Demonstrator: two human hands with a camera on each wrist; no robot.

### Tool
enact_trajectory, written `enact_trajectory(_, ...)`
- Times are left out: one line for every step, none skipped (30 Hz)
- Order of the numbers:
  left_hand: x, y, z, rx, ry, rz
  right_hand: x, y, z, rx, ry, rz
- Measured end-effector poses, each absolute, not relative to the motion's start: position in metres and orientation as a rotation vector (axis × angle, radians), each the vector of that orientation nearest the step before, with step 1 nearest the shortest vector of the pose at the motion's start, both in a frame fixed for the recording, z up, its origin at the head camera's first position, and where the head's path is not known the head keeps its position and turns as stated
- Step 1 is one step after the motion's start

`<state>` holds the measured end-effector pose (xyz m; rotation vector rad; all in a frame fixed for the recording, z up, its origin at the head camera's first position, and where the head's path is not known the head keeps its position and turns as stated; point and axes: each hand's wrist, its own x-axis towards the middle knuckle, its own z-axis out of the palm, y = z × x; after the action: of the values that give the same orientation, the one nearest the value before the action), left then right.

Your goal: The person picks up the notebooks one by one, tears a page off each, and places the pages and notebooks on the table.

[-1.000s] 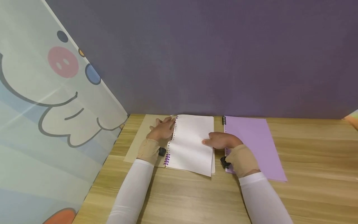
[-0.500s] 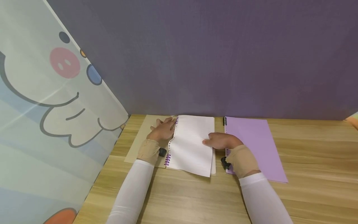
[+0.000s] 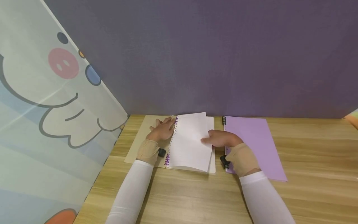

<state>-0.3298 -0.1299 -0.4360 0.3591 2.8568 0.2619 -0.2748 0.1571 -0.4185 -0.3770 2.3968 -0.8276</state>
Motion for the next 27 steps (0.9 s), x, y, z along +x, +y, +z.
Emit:
enact_trajectory(-0.33, -0.13, -0.436, 0.361, 2.858, 0.263, -0.275, 0.157, -0.417, -0.378, 2.393, -0.857)
enact_trajectory(-0.33, -0.131, -0.437, 0.364, 2.859, 0.263, -0.276, 0.157, -0.416, -0.368, 2.395, -0.883)
enact_trajectory(-0.33, -0.132, -0.437, 0.367, 2.86, 0.264, -0.276, 0.157, -0.414, -0.365, 2.388, -0.912)
enact_trajectory(-0.33, -0.132, -0.437, 0.366, 2.859, 0.27, -0.275, 0.157, -0.412, -0.362, 2.377, -0.945)
enact_trajectory(-0.33, -0.133, -0.437, 0.366, 2.859, 0.277, -0.275, 0.156, -0.41, -0.373, 2.364, -0.977)
enact_trajectory(-0.33, -0.133, -0.437, 0.367, 2.858, 0.284, -0.275, 0.156, -0.408, -0.388, 2.346, -1.014)
enact_trajectory(-0.33, -0.133, -0.437, 0.367, 2.858, 0.284, -0.274, 0.155, -0.407, -0.399, 2.332, -1.04)
enact_trajectory(-0.33, -0.133, -0.437, 0.368, 2.856, 0.29, -0.273, 0.155, -0.405, -0.402, 2.323, -1.059)
enact_trajectory(-0.33, -0.133, -0.437, 0.369, 2.855, 0.293, -0.272, 0.155, -0.403, -0.411, 2.3, -1.084)
enact_trajectory(-0.33, -0.132, -0.438, 0.372, 2.853, 0.296, -0.27, 0.154, -0.402, -0.423, 2.291, -1.097)
enact_trajectory(-0.331, -0.132, -0.438, 0.378, 2.853, 0.289, -0.269, 0.153, -0.401, -0.433, 2.292, -1.1)
enact_trajectory(-0.331, -0.131, -0.439, 0.379, 2.853, 0.283, -0.267, 0.152, -0.4, -0.433, 2.297, -1.103)
enact_trajectory(-0.332, -0.131, -0.44, 0.38, 2.853, 0.273, -0.265, 0.152, -0.399, -0.427, 2.311, -1.098)
enact_trajectory(-0.333, -0.13, -0.44, 0.382, 2.853, 0.263, -0.263, 0.151, -0.398, -0.414, 2.323, -1.095)
enact_trajectory(-0.334, -0.13, -0.441, 0.386, 2.854, 0.254, -0.261, 0.149, -0.398, -0.415, 2.322, -1.101)
enact_trajectory(-0.335, -0.13, -0.441, 0.388, 2.857, 0.25, -0.259, 0.148, -0.398, -0.42, 2.331, -1.1)
enact_trajectory(-0.335, -0.13, -0.44, 0.388, 2.859, 0.247, -0.258, 0.147, -0.398, -0.412, 2.339, -1.1)
enact_trajectory(-0.335, -0.13, -0.44, 0.387, 2.86, 0.253, -0.256, 0.145, -0.399, -0.401, 2.344, -1.102)
enact_trajectory(-0.335, -0.13, -0.439, 0.387, 2.862, 0.261, -0.255, 0.144, -0.4, -0.388, 2.347, -1.103)
enact_trajectory(-0.335, -0.13, -0.439, 0.388, 2.864, 0.272, -0.254, 0.143, -0.401, -0.371, 2.351, -1.103)
enact_trajectory(-0.334, -0.13, -0.438, 0.389, 2.865, 0.281, -0.253, 0.142, -0.402, -0.352, 2.355, -1.103)
enact_trajectory(-0.334, -0.13, -0.437, 0.386, 2.866, 0.29, -0.252, 0.142, -0.404, -0.326, 2.368, -1.095)
enact_trajectory(-0.334, -0.131, -0.437, 0.386, 2.867, 0.295, -0.25, 0.142, -0.404, -0.297, 2.381, -1.086)
enact_trajectory(-0.334, -0.131, -0.437, 0.385, 2.869, 0.298, -0.248, 0.142, -0.405, -0.275, 2.392, -1.079)
enact_trajectory(-0.334, -0.13, -0.436, 0.383, 2.87, 0.301, -0.246, 0.142, -0.405, -0.259, 2.401, -1.076)
enact_trajectory(-0.333, -0.131, -0.436, 0.382, 2.871, 0.302, -0.243, 0.143, -0.405, -0.252, 2.407, -1.077)
enact_trajectory(-0.334, -0.131, -0.437, 0.382, 2.874, 0.301, -0.24, 0.144, -0.406, -0.255, 2.411, -1.079)
